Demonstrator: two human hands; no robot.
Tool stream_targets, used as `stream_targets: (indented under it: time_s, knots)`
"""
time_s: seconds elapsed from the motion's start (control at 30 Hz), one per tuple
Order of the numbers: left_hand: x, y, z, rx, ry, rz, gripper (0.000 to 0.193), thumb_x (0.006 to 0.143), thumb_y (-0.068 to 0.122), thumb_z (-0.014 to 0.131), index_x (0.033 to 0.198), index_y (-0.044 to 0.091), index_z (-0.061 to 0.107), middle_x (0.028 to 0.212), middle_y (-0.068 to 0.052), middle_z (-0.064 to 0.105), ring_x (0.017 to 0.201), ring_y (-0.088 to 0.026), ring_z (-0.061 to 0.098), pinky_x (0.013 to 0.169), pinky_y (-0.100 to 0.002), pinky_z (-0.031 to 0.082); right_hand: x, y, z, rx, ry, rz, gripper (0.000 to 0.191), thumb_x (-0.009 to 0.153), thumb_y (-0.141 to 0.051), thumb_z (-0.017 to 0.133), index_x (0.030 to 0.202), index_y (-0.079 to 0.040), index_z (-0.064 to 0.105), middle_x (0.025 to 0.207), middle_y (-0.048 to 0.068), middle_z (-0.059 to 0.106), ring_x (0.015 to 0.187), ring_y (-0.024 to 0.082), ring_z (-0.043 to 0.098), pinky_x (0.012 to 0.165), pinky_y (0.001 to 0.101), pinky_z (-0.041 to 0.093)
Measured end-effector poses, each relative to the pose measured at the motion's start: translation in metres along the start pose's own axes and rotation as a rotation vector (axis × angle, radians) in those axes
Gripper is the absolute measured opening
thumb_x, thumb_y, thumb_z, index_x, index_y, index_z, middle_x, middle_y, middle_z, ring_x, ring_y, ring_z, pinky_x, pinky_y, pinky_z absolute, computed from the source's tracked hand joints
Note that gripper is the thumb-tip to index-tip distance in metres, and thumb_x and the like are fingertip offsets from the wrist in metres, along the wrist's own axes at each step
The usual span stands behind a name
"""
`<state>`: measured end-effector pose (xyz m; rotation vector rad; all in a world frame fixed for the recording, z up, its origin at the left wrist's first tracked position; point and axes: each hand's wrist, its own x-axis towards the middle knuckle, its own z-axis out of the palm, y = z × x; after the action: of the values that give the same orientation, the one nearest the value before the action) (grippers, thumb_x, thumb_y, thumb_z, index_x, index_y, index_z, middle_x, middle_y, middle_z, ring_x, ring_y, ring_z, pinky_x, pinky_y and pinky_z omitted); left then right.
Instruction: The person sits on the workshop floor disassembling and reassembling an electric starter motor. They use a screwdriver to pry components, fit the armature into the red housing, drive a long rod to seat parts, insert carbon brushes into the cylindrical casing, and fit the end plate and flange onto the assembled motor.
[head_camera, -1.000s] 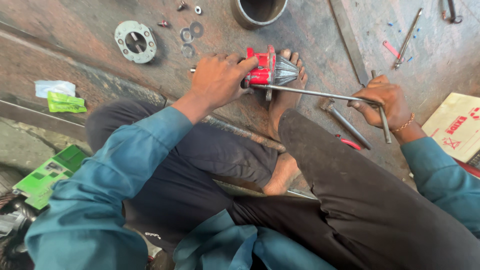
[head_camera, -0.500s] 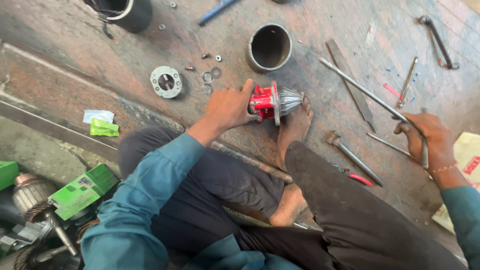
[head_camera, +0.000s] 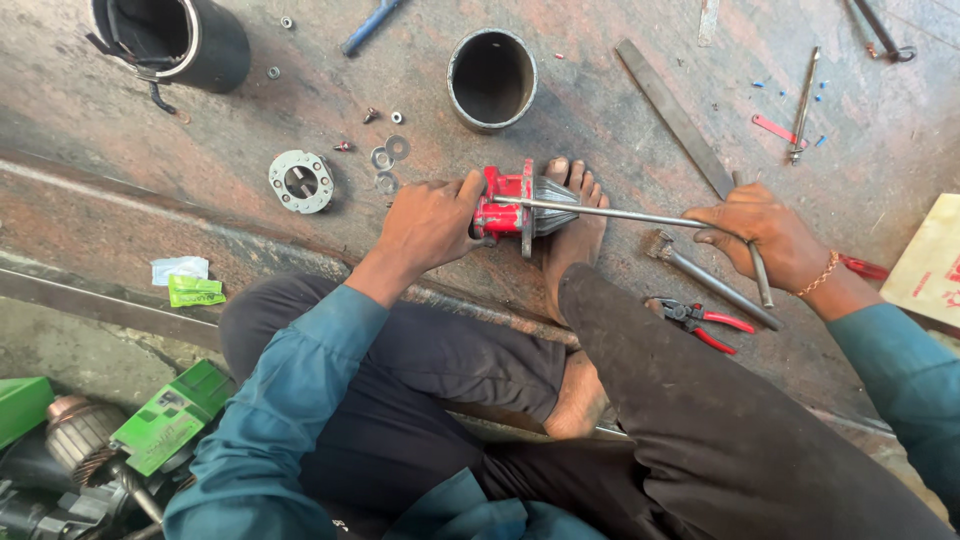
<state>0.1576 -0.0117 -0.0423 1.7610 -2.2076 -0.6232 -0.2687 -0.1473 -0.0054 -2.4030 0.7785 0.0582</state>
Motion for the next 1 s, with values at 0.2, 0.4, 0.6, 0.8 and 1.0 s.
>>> stream_targets:
  time_s: [0.2,0.4,0.6,0.8,1.0]
  knots:
    - [0.000,0.002,-0.002,-0.022,-0.005,0.017,0.063,0.071,0.043,0.089,0.109,0.006,0.055,0.085,-0.016,0.073,0.076,-0.038,0.072,0.060,-0.047,0.055,0.021,0.004,-0.012,-0.202,0.093,-0.166,0.036,0.082,-0.018,0.079,0.117,-0.017,0.074,0.081,0.005,0.060,0.091,0.026,0.057,0.091,0.0419,0.045]
    - [0.000,-0.002,-0.002,-0.001,-0.018,0.031,0.057,0.074,0.039,0.088,0.106,0.006,0.055,0.085,-0.015,0.072,0.075,-0.037,0.071,0.060,-0.048,0.054,0.029,-0.003,-0.026,-0.685,0.258,-0.419,0.029,0.091,-0.026,0.083,0.119,-0.019,0.078,0.093,-0.002,0.075,0.097,0.019,0.060,0.097,0.0451,0.044]
    - [-0.004,0.003,-0.001,0.065,-0.022,0.103,0.063,0.070,0.033,0.087,0.117,0.005,0.057,0.090,-0.011,0.071,0.080,-0.034,0.072,0.061,-0.047,0.055,0.042,0.021,-0.029,-0.231,-0.010,-0.253,0.029,0.092,-0.021,0.072,0.121,-0.015,0.072,0.092,0.004,0.069,0.102,0.026,0.061,0.102,0.0472,0.048]
    - [-0.004,0.005,-0.001,0.089,-0.065,0.089,0.066,0.068,0.033,0.086,0.121,0.005,0.057,0.091,-0.012,0.071,0.082,-0.035,0.072,0.063,-0.047,0.056,0.034,0.026,-0.015,-0.059,-0.154,-0.097,0.031,0.088,-0.021,0.072,0.118,-0.012,0.072,0.076,0.010,0.061,0.082,0.032,0.059,0.081,0.0436,0.049]
    - [-0.015,0.008,0.008,0.148,-0.026,0.136,0.049,0.079,0.020,0.076,0.121,0.006,0.057,0.093,-0.010,0.069,0.083,-0.031,0.072,0.066,-0.045,0.056,0.016,0.036,0.003,0.679,-0.386,0.497,0.031,0.101,-0.027,0.056,0.107,-0.003,0.076,0.060,-0.002,0.045,0.058,0.014,0.040,0.060,0.0342,0.042]
